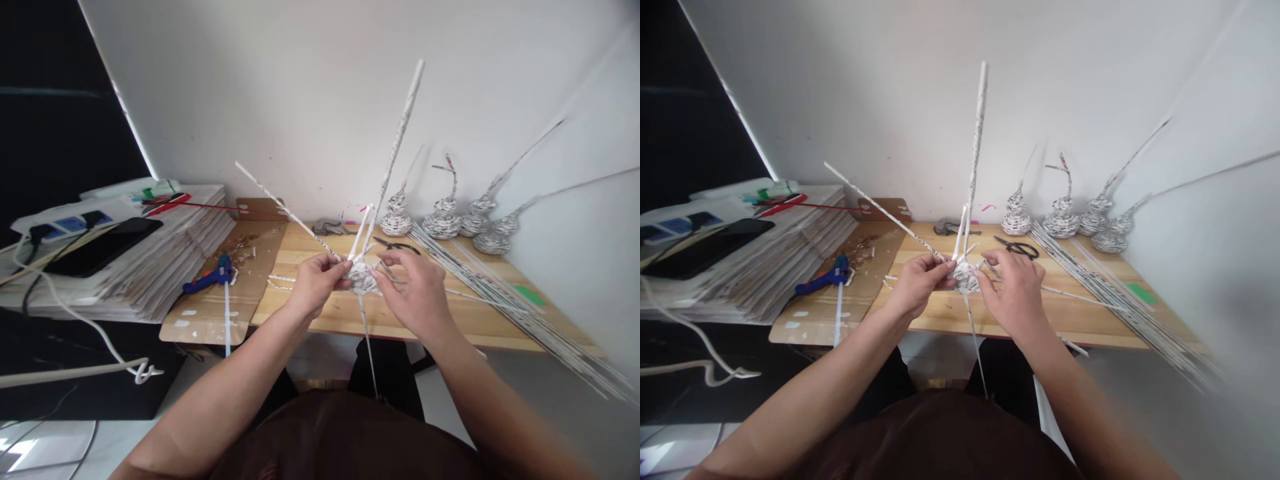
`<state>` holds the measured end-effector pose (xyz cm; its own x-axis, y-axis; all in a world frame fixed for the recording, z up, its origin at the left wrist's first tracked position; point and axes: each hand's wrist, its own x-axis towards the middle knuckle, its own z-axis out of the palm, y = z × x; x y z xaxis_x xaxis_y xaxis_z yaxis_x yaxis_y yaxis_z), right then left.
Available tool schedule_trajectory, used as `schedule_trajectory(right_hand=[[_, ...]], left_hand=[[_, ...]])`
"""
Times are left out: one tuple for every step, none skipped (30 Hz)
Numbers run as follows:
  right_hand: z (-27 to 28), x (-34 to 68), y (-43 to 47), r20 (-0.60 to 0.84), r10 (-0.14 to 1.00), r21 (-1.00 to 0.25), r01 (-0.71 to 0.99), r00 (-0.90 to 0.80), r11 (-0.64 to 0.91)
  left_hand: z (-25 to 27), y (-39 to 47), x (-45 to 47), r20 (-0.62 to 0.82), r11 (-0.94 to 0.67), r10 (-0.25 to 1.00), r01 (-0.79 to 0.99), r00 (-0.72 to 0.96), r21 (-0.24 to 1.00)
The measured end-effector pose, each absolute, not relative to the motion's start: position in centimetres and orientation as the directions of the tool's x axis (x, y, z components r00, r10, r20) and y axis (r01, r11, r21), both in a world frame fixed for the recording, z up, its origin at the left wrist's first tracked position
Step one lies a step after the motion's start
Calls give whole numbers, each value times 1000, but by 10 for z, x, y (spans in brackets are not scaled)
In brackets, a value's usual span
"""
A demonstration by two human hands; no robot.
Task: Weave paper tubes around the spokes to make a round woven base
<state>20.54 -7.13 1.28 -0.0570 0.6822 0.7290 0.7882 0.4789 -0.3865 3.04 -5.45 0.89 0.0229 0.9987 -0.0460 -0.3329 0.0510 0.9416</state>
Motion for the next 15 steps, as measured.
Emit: schedule_trajectory(right_hand=[[14, 208, -71, 747, 663, -362, 800, -58, 479], [14, 210, -71, 764, 642, -345, 804, -58, 484], [15, 212, -72, 774, 630, -333, 804, -65, 492], [15, 213, -72, 769, 634, -325, 802, -85, 502], [14, 214, -73, 746, 656, -322, 798, -119, 510], [13, 214, -74, 699, 696, -331, 790, -162, 516], [12, 213, -75, 635, 747, -363, 776, -199, 516], [11, 212, -77, 564, 795, -420, 751, -223, 509], [10, 210, -78, 502, 834, -495, 714, -230, 495], [9, 208, -80, 454, 862, -577, 663, -224, 476], [9, 207, -81, 427, 881, -649, 609, -205, 456], [9, 205, -81, 421, 891, -700, 563, -173, 440], [9, 204, -82, 428, 895, -731, 532, -131, 427], [10, 204, -81, 431, 898, -753, 511, -91, 414], [11, 204, -81, 425, 903, -772, 496, -60, 397]], left_hand=[[9, -54, 30, -49, 51, 999, -322, 13, 945], [10, -54, 29, -52, 50, 999, -309, 0, 950], [10, -54, 29, -53, 46, 999, -297, -13, 954], [11, -55, 29, -51, 42, 998, -285, -23, 957], [12, -55, 30, -46, 36, 999, -277, -29, 960], [12, -55, 30, -39, 30, 999, -270, -29, 962], [13, -55, 31, -31, 23, 999, -265, -25, 964], [13, -55, 32, -23, 17, 1000, -260, -19, 965], [14, -55, 33, -15, 12, 1000, -255, -12, 967], [13, -56, 34, -7, 5, 1000, -250, -5, 968], [13, -56, 35, 2, -2, 1000, -245, 0, 970], [13, -56, 36, 10, -9, 1000, -241, 3, 970], [13, -55, 37, 21, -19, 1000, -237, 4, 971], [13, -56, 38, 32, -30, 999, -231, 6, 972], [13, -56, 39, 43, -41, 999, -224, 8, 974]])
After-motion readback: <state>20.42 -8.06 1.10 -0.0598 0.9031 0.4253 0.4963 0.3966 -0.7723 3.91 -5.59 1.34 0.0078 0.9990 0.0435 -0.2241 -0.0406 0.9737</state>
